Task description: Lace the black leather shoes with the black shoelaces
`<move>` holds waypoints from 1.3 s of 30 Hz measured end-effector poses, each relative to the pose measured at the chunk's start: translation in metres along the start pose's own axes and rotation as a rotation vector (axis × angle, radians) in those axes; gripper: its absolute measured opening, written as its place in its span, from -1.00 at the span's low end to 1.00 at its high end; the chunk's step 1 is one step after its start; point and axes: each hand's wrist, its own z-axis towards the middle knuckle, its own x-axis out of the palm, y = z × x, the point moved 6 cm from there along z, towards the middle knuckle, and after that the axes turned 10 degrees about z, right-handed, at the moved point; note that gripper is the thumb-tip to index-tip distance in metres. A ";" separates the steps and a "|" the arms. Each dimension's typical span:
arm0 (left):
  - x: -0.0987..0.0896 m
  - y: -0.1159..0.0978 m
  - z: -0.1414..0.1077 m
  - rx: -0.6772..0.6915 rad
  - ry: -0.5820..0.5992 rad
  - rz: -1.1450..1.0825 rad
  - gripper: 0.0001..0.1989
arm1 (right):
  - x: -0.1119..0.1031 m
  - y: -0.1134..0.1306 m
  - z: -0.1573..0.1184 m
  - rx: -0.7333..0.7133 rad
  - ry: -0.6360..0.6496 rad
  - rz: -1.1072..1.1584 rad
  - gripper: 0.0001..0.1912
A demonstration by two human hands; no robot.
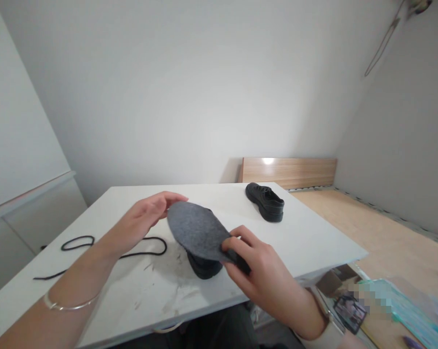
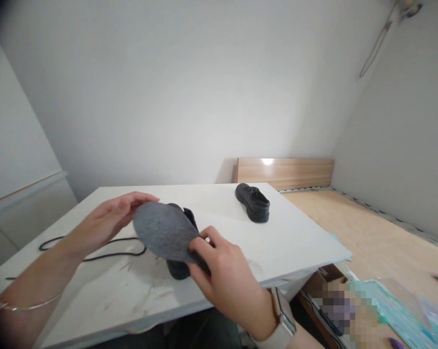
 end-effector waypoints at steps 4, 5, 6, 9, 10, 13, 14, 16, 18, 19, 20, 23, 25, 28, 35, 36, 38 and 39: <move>0.040 0.016 0.007 0.167 0.272 0.188 -0.35 | -0.014 -0.011 -0.015 0.137 -0.116 0.124 -0.90; 0.046 0.021 0.008 0.166 0.294 0.262 -0.38 | -0.015 -0.011 -0.017 0.155 -0.116 0.132 -0.89; 0.051 0.024 0.009 0.157 0.296 0.317 -0.47 | -0.015 -0.011 -0.020 0.170 -0.107 0.135 -0.87; 0.058 0.028 0.016 0.109 0.212 0.372 -0.75 | -0.011 -0.008 -0.024 0.206 -0.056 0.124 -0.79; 0.059 0.029 0.020 0.087 0.180 0.371 -0.79 | -0.010 -0.008 -0.025 0.218 -0.039 0.110 -0.77; 0.060 0.035 0.034 0.026 0.122 0.338 -0.84 | -0.012 -0.006 -0.022 0.237 0.008 0.038 -0.76; 0.059 0.039 0.038 0.002 0.098 0.320 -0.80 | -0.014 -0.005 -0.020 0.239 0.025 0.005 -0.77; 0.057 0.049 0.045 -0.055 0.040 0.266 -0.70 | -0.021 -0.002 -0.014 0.235 0.059 -0.071 -0.79; 0.055 0.062 0.046 -0.117 -0.023 0.191 -0.63 | -0.031 0.001 -0.006 0.228 0.092 -0.160 -0.81; 0.055 0.069 0.045 -0.146 -0.053 0.146 -0.61 | -0.036 0.002 -0.001 0.223 0.114 -0.205 -0.82; 0.056 0.074 0.044 -0.173 -0.081 0.098 -0.60 | -0.040 0.004 0.005 0.216 0.141 -0.249 -0.83; 0.060 0.087 0.037 -0.232 -0.142 -0.035 -0.56 | -0.046 0.010 0.028 0.187 0.262 -0.353 -0.83; 0.063 0.092 0.033 -0.259 -0.162 -0.108 -0.54 | -0.042 0.013 0.043 0.171 0.372 -0.420 -0.82; 0.066 0.095 0.031 -0.283 -0.168 -0.192 -0.53 | -0.031 0.017 0.064 0.171 0.531 -0.534 -0.78; 0.069 0.093 0.029 -0.260 -0.151 -0.256 -0.53 | 0.000 0.030 0.096 0.165 0.711 -0.596 -0.76; 0.069 0.093 0.029 -0.255 -0.148 -0.255 -0.53 | 0.001 0.033 0.098 0.151 0.726 -0.610 -0.77; 0.070 0.093 0.029 -0.248 -0.146 -0.251 -0.54 | 0.001 0.039 0.100 0.117 0.758 -0.635 -0.79; 0.070 0.093 0.029 -0.245 -0.145 -0.249 -0.54 | 0.000 0.042 0.101 0.098 0.769 -0.643 -0.80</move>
